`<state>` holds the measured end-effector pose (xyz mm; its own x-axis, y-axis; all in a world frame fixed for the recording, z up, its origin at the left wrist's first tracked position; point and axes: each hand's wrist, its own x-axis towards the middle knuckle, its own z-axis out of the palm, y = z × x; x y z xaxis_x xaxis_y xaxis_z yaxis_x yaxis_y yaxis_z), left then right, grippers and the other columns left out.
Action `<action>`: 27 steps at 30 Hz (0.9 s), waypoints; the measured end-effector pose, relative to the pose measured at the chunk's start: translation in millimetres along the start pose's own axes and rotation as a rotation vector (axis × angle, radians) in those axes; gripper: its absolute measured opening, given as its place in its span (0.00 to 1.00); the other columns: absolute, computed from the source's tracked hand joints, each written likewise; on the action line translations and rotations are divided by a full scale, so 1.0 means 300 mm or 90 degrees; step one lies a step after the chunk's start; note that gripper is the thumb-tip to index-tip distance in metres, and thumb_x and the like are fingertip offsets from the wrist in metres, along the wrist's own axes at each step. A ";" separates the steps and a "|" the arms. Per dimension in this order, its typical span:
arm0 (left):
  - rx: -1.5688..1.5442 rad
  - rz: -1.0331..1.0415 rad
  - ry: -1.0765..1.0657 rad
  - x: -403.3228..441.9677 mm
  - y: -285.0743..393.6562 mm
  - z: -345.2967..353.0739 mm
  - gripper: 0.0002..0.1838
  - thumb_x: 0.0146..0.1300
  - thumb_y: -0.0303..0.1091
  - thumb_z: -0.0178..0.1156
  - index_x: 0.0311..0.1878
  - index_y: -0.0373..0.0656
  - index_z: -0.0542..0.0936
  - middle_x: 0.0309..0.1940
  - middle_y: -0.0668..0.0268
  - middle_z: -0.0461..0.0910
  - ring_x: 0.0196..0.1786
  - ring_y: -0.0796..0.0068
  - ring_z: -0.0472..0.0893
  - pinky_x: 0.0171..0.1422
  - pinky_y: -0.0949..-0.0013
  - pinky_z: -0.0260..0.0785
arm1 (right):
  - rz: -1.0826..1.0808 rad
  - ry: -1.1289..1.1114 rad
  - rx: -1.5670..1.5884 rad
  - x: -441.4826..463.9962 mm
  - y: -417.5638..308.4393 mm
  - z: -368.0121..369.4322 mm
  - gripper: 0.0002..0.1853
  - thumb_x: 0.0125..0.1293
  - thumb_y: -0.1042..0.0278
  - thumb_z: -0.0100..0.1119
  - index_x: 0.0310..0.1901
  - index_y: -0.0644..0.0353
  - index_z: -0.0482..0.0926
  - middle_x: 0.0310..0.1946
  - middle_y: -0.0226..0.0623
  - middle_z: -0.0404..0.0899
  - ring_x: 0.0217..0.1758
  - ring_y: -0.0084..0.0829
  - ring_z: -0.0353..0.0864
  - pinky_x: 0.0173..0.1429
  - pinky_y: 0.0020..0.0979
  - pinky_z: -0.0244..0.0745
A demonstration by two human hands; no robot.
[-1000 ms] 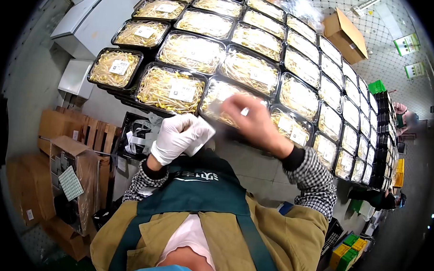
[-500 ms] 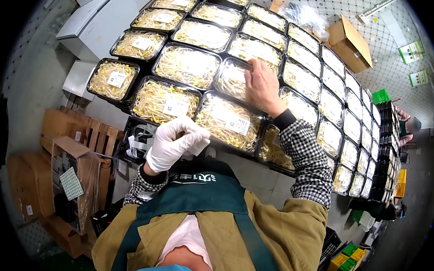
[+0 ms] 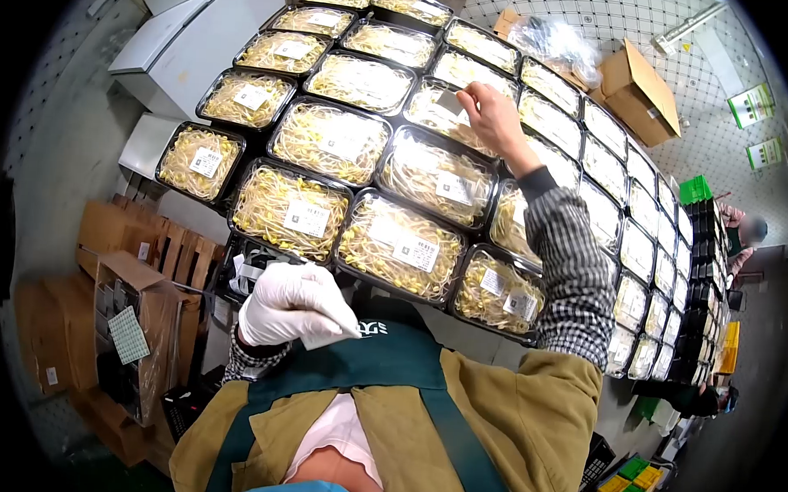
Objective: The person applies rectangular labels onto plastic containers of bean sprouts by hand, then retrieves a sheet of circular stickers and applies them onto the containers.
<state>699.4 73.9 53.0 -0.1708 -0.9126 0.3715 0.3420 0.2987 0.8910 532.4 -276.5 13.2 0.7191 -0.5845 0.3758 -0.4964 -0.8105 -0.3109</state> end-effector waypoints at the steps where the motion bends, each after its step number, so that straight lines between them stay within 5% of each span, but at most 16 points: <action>1: -0.027 0.052 0.016 0.016 0.000 0.018 0.07 0.60 0.20 0.62 0.42 0.30 0.82 0.25 0.64 0.78 0.18 0.86 0.72 0.20 0.80 0.60 | 0.008 -0.002 0.005 0.033 0.044 0.036 0.15 0.70 0.56 0.50 0.39 0.62 0.77 0.29 0.45 0.75 0.32 0.45 0.76 0.38 0.38 0.71; 5: -0.002 -0.129 0.195 0.030 0.005 0.013 0.15 0.62 0.22 0.61 0.52 0.33 0.78 0.33 0.66 0.82 0.25 0.89 0.75 0.26 0.82 0.64 | 0.048 -0.055 -0.174 0.058 0.039 0.131 0.19 0.67 0.48 0.50 0.37 0.59 0.76 0.34 0.45 0.77 0.37 0.49 0.78 0.43 0.43 0.73; 10: -0.020 -0.132 0.277 0.076 -0.059 0.011 0.05 0.64 0.24 0.60 0.42 0.35 0.79 0.34 0.65 0.82 0.35 0.85 0.79 0.37 0.82 0.72 | 0.006 0.062 -0.204 0.036 0.021 0.127 0.13 0.67 0.58 0.53 0.41 0.61 0.75 0.36 0.45 0.78 0.37 0.44 0.80 0.41 0.39 0.74; 13: 0.178 -0.025 0.424 0.120 -0.142 0.020 0.05 0.63 0.28 0.63 0.34 0.37 0.80 0.26 0.71 0.79 0.27 0.87 0.74 0.29 0.81 0.66 | 0.029 -0.035 0.083 -0.026 -0.142 0.056 0.11 0.69 0.61 0.53 0.42 0.61 0.76 0.38 0.40 0.79 0.37 0.33 0.80 0.42 0.35 0.74; 15: 0.269 -0.002 0.464 0.111 -0.222 -0.026 0.08 0.61 0.30 0.65 0.30 0.37 0.79 0.22 0.73 0.76 0.25 0.87 0.71 0.27 0.80 0.63 | 0.049 -0.339 0.548 -0.115 -0.338 -0.041 0.11 0.70 0.63 0.53 0.45 0.60 0.77 0.38 0.34 0.80 0.37 0.24 0.78 0.45 0.30 0.73; 17: 0.257 -0.093 0.486 0.124 -0.218 -0.032 0.12 0.60 0.32 0.67 0.25 0.37 0.77 0.18 0.72 0.72 0.23 0.88 0.67 0.26 0.79 0.60 | -0.020 -0.441 0.747 -0.214 -0.456 -0.096 0.11 0.69 0.62 0.56 0.45 0.60 0.78 0.39 0.32 0.80 0.39 0.22 0.78 0.50 0.30 0.73; 20: 0.268 -0.172 0.381 0.153 -0.179 -0.028 0.08 0.63 0.31 0.63 0.32 0.36 0.81 0.21 0.73 0.76 0.25 0.89 0.69 0.28 0.78 0.63 | -0.007 -0.402 0.567 -0.170 -0.369 -0.113 0.12 0.67 0.61 0.58 0.46 0.59 0.80 0.37 0.36 0.82 0.41 0.24 0.79 0.48 0.30 0.74; 21: 0.197 -0.154 0.345 0.150 -0.170 -0.026 0.07 0.64 0.31 0.62 0.36 0.36 0.82 0.23 0.71 0.80 0.26 0.88 0.73 0.29 0.78 0.66 | 0.056 -0.257 0.513 -0.136 -0.284 -0.056 0.12 0.67 0.61 0.58 0.45 0.59 0.80 0.36 0.36 0.83 0.41 0.25 0.80 0.49 0.29 0.74; 23: 0.015 -0.340 0.241 0.115 -0.083 -0.032 0.08 0.64 0.31 0.62 0.38 0.34 0.83 0.26 0.68 0.82 0.28 0.85 0.77 0.30 0.77 0.68 | 0.090 -0.109 0.308 0.021 -0.054 -0.014 0.11 0.69 0.60 0.54 0.46 0.56 0.80 0.38 0.35 0.84 0.38 0.25 0.82 0.43 0.31 0.77; 24: -0.055 -0.280 0.168 0.095 -0.057 -0.035 0.08 0.63 0.31 0.63 0.38 0.34 0.83 0.28 0.66 0.82 0.29 0.83 0.78 0.31 0.77 0.69 | 0.199 -0.135 0.193 0.117 0.032 -0.029 0.13 0.70 0.59 0.51 0.44 0.58 0.80 0.36 0.39 0.84 0.36 0.29 0.83 0.38 0.33 0.77; 25: -0.123 -0.221 0.095 0.081 -0.037 -0.030 0.08 0.62 0.31 0.63 0.38 0.34 0.83 0.29 0.64 0.82 0.30 0.81 0.79 0.32 0.77 0.69 | 0.098 -0.015 0.083 0.176 0.170 0.022 0.16 0.70 0.55 0.50 0.40 0.59 0.81 0.31 0.43 0.83 0.35 0.36 0.83 0.36 0.37 0.75; 27: 0.100 -0.048 0.123 0.110 -0.016 0.002 0.11 0.57 0.32 0.66 0.37 0.32 0.83 0.29 0.59 0.83 0.31 0.72 0.81 0.34 0.72 0.70 | 0.091 -0.012 -0.075 0.271 0.347 0.105 0.20 0.67 0.49 0.49 0.36 0.58 0.81 0.30 0.43 0.82 0.36 0.44 0.82 0.39 0.41 0.74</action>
<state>691.5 42.5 61.2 -0.0061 -0.9659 0.2588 0.1850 0.2533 0.9496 554.6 -407.2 -16.2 0.6457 -0.6943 0.3179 -0.6472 -0.7185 -0.2546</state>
